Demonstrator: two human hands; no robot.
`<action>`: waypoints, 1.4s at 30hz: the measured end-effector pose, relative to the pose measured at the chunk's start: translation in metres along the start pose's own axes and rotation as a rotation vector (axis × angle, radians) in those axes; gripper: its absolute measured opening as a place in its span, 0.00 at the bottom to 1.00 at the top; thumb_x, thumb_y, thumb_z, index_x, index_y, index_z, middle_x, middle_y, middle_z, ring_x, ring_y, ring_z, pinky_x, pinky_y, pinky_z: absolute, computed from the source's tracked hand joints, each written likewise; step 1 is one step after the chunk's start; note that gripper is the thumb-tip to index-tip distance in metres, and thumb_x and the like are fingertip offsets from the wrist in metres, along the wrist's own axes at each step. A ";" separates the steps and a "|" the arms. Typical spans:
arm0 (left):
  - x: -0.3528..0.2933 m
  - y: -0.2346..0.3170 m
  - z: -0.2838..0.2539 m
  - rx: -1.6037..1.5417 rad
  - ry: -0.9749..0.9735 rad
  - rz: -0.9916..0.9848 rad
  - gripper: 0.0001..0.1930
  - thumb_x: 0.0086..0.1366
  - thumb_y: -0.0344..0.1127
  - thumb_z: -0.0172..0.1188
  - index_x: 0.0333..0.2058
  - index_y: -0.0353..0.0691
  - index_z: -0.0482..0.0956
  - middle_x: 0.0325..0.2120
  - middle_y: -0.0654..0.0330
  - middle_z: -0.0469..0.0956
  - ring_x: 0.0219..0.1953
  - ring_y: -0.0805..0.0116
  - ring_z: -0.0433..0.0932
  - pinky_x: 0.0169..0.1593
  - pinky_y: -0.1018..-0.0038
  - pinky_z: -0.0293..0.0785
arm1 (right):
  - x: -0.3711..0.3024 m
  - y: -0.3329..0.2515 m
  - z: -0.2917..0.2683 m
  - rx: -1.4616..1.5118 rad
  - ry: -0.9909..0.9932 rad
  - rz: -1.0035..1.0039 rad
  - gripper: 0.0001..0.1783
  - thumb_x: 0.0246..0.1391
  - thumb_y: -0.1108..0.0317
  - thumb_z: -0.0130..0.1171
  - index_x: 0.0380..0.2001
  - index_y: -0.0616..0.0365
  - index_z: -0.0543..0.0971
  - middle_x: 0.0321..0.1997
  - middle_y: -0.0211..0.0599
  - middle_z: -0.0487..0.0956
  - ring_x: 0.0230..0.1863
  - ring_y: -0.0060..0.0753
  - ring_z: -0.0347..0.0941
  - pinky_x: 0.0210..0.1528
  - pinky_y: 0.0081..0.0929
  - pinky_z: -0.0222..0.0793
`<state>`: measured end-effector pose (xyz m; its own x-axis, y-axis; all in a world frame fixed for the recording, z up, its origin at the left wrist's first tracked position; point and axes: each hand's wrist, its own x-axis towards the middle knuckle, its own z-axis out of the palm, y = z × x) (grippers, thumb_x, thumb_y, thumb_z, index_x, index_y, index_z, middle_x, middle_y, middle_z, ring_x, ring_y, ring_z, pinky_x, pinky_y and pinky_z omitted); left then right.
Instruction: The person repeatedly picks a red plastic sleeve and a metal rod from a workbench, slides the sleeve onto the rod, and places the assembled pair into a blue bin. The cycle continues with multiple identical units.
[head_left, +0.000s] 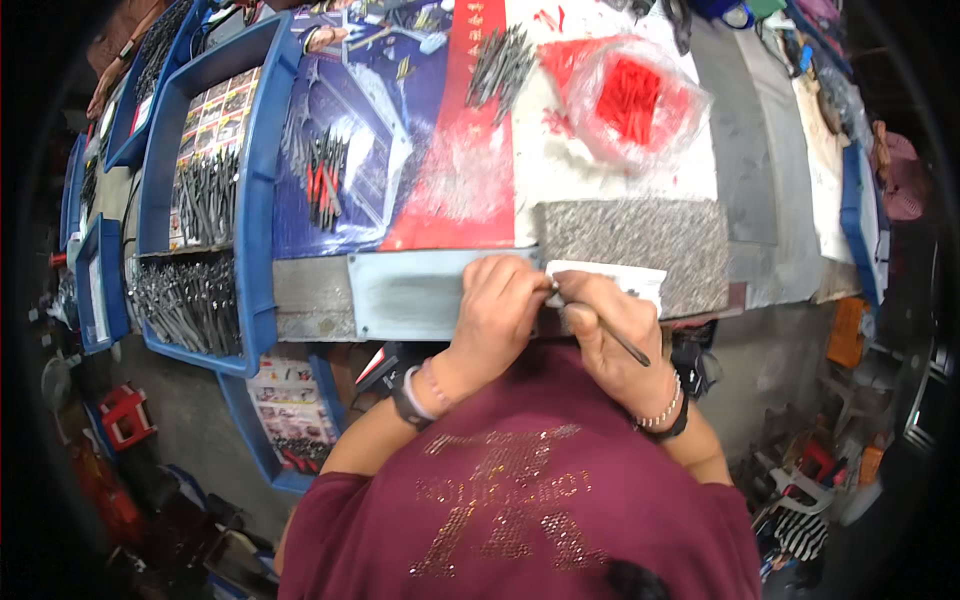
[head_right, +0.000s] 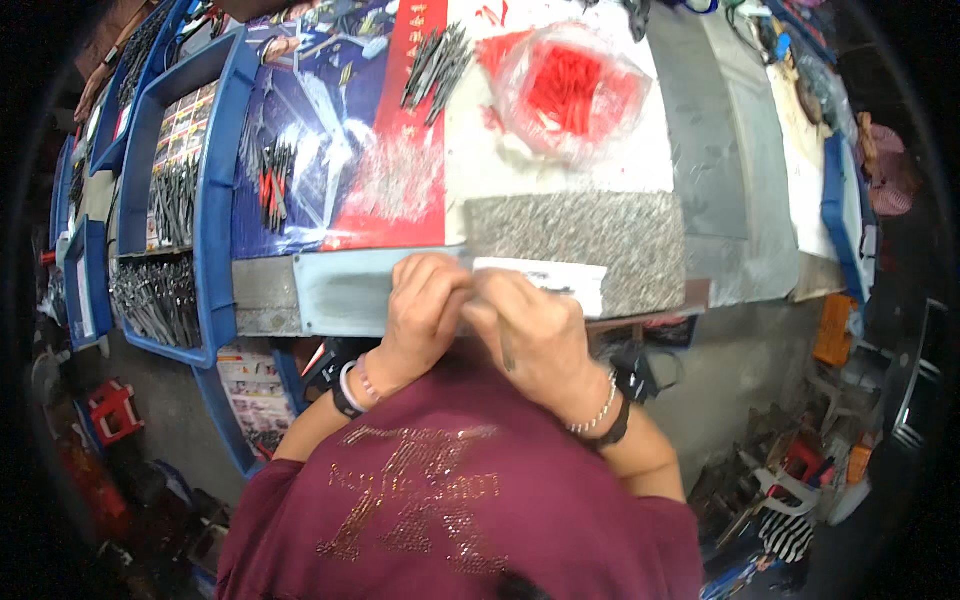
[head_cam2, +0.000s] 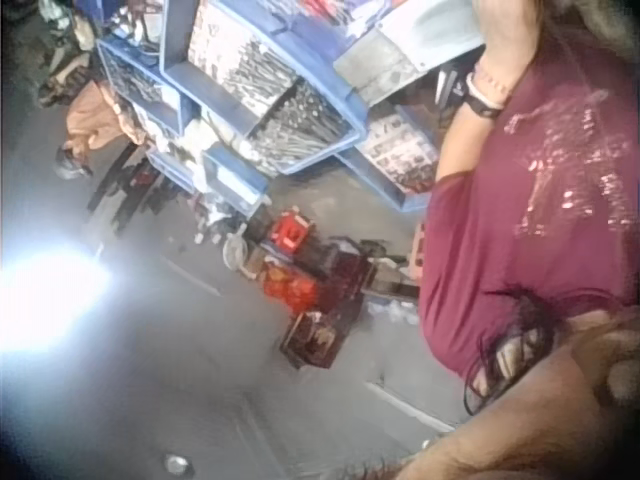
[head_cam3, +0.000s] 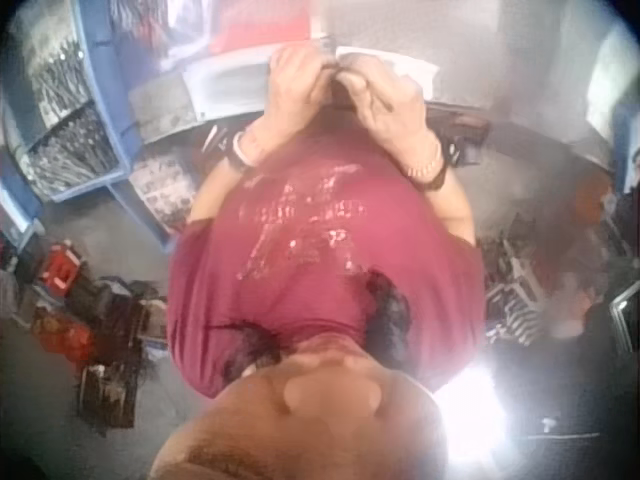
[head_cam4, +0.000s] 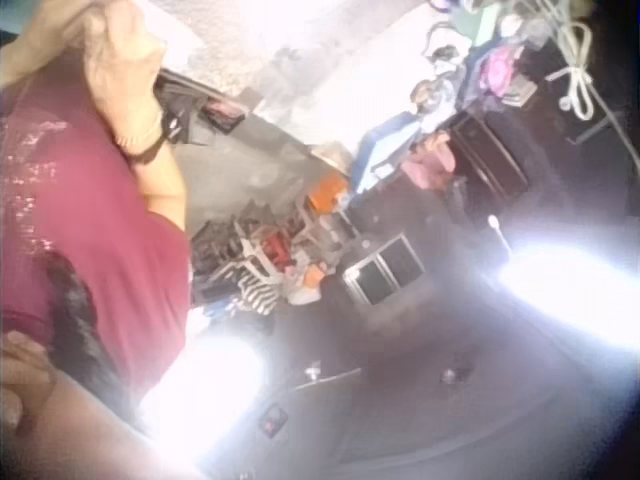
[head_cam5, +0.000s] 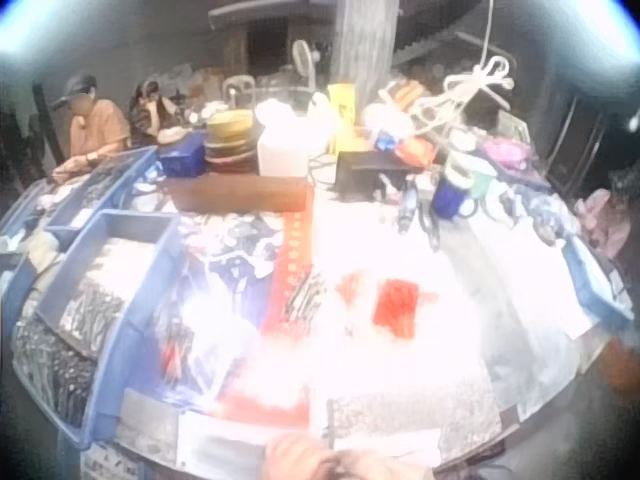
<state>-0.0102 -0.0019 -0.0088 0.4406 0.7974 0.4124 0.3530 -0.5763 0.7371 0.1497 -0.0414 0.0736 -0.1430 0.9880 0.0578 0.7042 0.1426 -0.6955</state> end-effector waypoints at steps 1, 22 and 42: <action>0.001 -0.001 -0.001 0.011 0.007 -0.003 0.08 0.55 0.25 0.61 0.35 0.40 0.75 0.30 0.59 0.72 0.38 0.58 0.72 0.45 0.64 0.63 | -0.001 0.002 0.004 0.062 0.064 0.011 0.08 0.59 0.67 0.57 0.36 0.61 0.78 0.35 0.45 0.80 0.29 0.42 0.79 0.28 0.31 0.72; 0.002 -0.002 0.000 0.014 0.011 0.004 0.08 0.55 0.25 0.61 0.34 0.40 0.75 0.29 0.58 0.72 0.37 0.57 0.73 0.45 0.64 0.63 | 0.003 0.003 0.007 0.115 0.136 -0.109 0.08 0.58 0.69 0.57 0.39 0.61 0.78 0.35 0.45 0.79 0.28 0.42 0.79 0.28 0.31 0.74; -0.003 0.001 -0.003 -0.032 0.005 -0.032 0.08 0.52 0.24 0.63 0.32 0.39 0.76 0.29 0.57 0.73 0.38 0.56 0.73 0.46 0.63 0.63 | -0.054 0.022 -0.025 0.562 0.465 0.331 0.19 0.70 0.63 0.36 0.35 0.64 0.74 0.39 0.42 0.81 0.33 0.22 0.73 0.35 0.19 0.66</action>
<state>-0.0135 -0.0047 -0.0080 0.4252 0.8164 0.3908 0.3401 -0.5442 0.7669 0.1901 -0.0899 0.0730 0.4043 0.9146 -0.0084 0.1861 -0.0913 -0.9783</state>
